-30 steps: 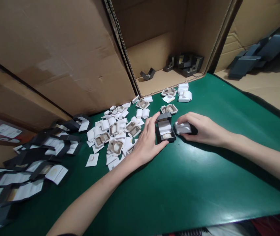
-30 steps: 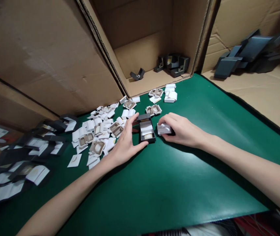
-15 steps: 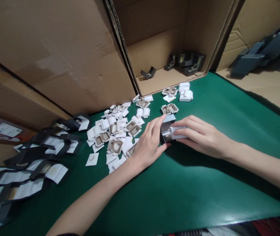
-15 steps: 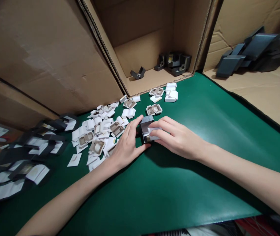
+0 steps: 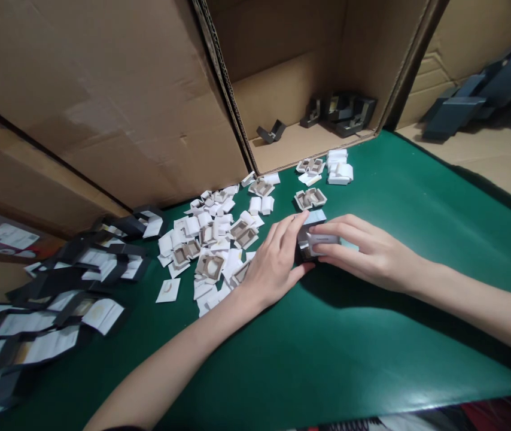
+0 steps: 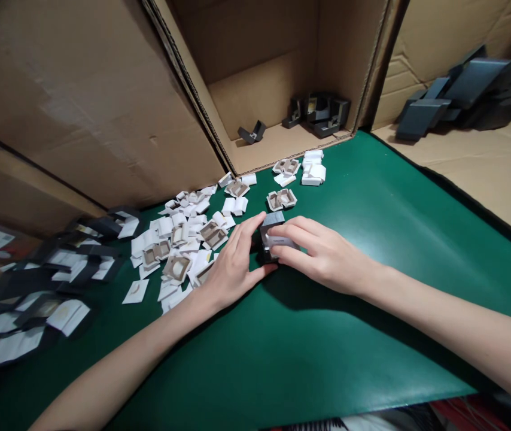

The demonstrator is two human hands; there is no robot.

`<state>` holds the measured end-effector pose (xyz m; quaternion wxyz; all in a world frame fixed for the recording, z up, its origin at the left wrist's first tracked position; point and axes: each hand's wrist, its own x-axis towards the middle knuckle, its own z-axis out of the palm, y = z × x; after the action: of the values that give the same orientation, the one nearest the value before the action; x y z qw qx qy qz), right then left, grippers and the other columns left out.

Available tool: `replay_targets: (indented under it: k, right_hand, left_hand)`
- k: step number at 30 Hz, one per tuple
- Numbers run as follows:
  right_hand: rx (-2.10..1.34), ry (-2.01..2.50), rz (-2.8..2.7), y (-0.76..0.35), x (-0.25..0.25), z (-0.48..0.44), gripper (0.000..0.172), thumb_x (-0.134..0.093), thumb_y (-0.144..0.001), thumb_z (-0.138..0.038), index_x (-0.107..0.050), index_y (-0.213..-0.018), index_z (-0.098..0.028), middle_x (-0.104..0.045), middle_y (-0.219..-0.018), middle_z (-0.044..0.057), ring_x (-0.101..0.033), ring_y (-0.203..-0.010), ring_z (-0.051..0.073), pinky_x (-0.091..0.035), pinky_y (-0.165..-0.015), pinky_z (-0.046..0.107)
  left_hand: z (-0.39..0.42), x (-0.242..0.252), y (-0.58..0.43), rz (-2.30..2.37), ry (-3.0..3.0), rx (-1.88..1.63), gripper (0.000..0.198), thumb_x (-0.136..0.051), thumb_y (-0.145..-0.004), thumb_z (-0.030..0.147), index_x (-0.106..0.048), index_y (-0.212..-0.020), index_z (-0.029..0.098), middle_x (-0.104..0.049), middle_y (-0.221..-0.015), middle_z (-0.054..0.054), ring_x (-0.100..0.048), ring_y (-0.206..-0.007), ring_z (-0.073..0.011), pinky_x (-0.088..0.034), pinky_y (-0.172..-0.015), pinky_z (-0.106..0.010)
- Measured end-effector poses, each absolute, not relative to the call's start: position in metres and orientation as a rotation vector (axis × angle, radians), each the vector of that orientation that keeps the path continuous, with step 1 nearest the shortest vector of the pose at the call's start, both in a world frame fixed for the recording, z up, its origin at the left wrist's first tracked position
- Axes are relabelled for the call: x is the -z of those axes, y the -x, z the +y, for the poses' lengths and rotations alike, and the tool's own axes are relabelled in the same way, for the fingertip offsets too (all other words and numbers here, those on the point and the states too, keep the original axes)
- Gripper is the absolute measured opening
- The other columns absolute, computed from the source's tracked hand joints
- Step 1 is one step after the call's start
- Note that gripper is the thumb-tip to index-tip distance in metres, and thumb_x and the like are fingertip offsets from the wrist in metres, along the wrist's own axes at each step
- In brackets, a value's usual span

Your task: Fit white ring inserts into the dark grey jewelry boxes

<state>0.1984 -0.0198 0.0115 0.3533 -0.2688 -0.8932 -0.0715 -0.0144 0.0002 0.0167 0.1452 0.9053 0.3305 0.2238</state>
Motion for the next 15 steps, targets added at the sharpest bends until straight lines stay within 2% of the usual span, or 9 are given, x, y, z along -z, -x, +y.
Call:
replay_targets:
  k: [9, 15]
  right_hand:
    - [0.145, 0.628, -2.412, -0.1994, -0.016, -0.0183, 0.016, -0.047, -0.093, -0.017, -0.062, -0.099, -0.017, -0.064, -0.111, 0.013, -0.057, -0.099, 0.021, -0.054, -0.079, 0.036]
    - [0.132, 0.667, -2.387, -0.1987, -0.0115, -0.0192, 0.015, -0.05, -0.091, -0.016, -0.062, -0.099, -0.018, -0.064, -0.111, 0.013, -0.058, -0.096, 0.021, -0.054, -0.076, 0.036]
  left_hand:
    - [-0.0007, -0.0163, 0.0144, 0.905, -2.644, -0.649, 0.084, -0.066, -0.082, 0.019, -0.012, -0.146, 0.026, -0.036, -0.145, -0.012, -0.036, -0.135, -0.027, -0.038, -0.109, -0.045]
    - [-0.0003, -0.0163, 0.0147, 0.903, -2.645, -0.645, 0.084, -0.066, -0.083, 0.022, -0.011, -0.146, 0.026, -0.037, -0.144, -0.012, -0.037, -0.134, -0.0278, -0.04, -0.107, -0.046]
